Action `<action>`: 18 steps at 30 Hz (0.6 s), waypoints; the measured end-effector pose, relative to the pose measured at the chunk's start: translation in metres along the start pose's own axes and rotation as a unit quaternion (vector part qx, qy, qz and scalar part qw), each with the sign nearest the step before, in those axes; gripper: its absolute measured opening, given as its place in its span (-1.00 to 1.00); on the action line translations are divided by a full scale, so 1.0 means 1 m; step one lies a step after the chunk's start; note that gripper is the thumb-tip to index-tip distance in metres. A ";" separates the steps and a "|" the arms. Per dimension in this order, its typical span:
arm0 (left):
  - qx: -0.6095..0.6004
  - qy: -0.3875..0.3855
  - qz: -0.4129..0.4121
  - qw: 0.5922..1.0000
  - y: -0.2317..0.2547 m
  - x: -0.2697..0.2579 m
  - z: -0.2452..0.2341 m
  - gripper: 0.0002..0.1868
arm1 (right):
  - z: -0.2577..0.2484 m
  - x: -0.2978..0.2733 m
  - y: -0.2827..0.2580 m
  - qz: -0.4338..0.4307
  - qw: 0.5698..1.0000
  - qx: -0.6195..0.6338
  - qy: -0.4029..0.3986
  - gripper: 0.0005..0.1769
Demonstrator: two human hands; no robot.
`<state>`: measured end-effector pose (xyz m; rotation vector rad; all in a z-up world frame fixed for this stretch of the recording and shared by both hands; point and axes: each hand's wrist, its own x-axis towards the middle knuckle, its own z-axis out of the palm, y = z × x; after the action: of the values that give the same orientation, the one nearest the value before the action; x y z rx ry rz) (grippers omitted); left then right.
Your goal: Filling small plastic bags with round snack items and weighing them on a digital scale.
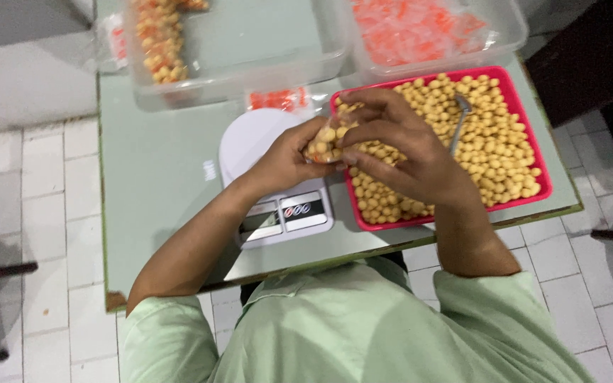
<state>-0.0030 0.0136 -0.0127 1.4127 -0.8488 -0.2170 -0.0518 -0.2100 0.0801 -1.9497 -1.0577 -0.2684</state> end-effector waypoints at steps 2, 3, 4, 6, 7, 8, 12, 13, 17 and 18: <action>-0.022 0.024 -0.009 0.999 0.008 -0.015 -0.010 -0.44 | -0.002 0.022 -0.011 -0.009 0.999 -0.006 -0.036 -0.85; -0.046 0.040 -0.014 0.998 0.012 -0.022 -0.015 -0.44 | -0.004 0.034 -0.016 -0.015 0.998 -0.018 -0.066 -0.90; -0.044 0.046 -0.014 0.998 0.006 -0.032 -0.020 -0.44 | 0.001 0.043 -0.018 -0.019 0.997 -0.015 -0.070 -0.90; -0.122 0.054 -0.055 0.990 -0.004 -0.051 -0.030 -0.47 | 0.010 0.062 -0.022 0.021 0.991 0.035 -0.125 -0.94; -0.119 0.058 -0.053 0.990 -0.004 -0.055 -0.042 -0.47 | 0.017 0.071 -0.018 0.016 0.991 0.036 -0.127 -0.94; -0.110 0.055 -0.070 0.990 -0.006 -0.061 -0.050 -0.44 | 0.024 0.075 -0.015 -0.014 0.990 0.012 -0.139 -0.87; -0.015 0.101 0.019 0.995 0.000 -0.085 -0.082 -0.54 | 0.059 0.086 0.003 -0.057 0.980 -0.081 -0.174 -0.82; -0.016 0.102 0.019 0.994 -0.003 -0.089 -0.090 -0.54 | 0.064 0.087 0.003 -0.056 0.980 -0.081 -0.175 -0.82; -0.007 0.271 0.011 0.962 0.003 -0.096 -0.105 -0.35 | 0.085 0.092 0.011 0.028 0.981 -0.036 -0.187 -0.78; -0.031 0.336 -0.003 0.941 0.008 -0.095 -0.103 -0.44 | 0.090 0.092 0.014 0.061 0.982 -0.008 -0.180 -0.77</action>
<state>-0.0073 0.1525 -0.0343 1.3050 -0.2671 0.2308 -0.0032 -0.0907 0.0681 -2.1174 -1.1588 0.1508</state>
